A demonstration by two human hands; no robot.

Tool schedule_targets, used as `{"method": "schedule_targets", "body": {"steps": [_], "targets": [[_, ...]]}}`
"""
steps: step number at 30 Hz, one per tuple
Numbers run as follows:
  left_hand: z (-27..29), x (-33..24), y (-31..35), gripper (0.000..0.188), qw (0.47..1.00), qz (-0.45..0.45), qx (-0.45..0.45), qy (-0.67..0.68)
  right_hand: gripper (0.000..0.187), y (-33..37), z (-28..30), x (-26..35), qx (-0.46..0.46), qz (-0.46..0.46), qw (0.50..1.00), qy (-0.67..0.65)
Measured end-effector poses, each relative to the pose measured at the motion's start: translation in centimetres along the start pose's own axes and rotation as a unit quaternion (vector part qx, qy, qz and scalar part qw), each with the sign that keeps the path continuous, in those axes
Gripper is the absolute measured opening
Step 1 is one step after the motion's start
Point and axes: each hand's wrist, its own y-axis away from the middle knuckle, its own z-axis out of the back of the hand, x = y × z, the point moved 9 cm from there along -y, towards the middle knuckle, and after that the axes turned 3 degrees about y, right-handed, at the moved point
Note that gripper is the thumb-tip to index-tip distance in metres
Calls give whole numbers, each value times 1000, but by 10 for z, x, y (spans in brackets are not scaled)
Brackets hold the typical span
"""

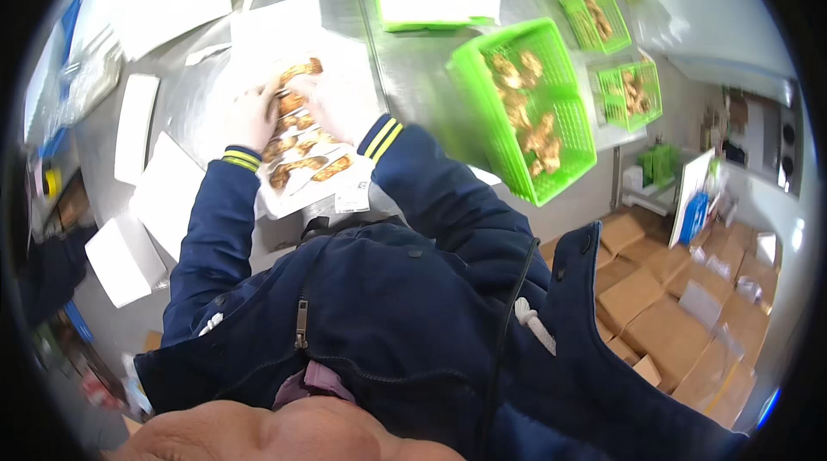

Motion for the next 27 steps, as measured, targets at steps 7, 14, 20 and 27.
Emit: {"method": "schedule_targets", "body": {"steps": [7, 14, 20, 27], "targets": [[-1, -8, -4, 41, 996, -23, 53, -75, 23, 122, 135, -57, -135, -141, 980, -26], [-1, -17, -9, 44, 994, 0, 77, -84, 81, 281, 218, -198, 28, -389, 870, 303], [-3, -13, -6, 45, 996, 4, 59, -72, 63, 301, 200, -239, 108, -414, 863, 268], [-13, -2, -5, 47, 994, 3, 65, -87, 46, 253, 235, -233, -24, -270, 870, 411]]}}
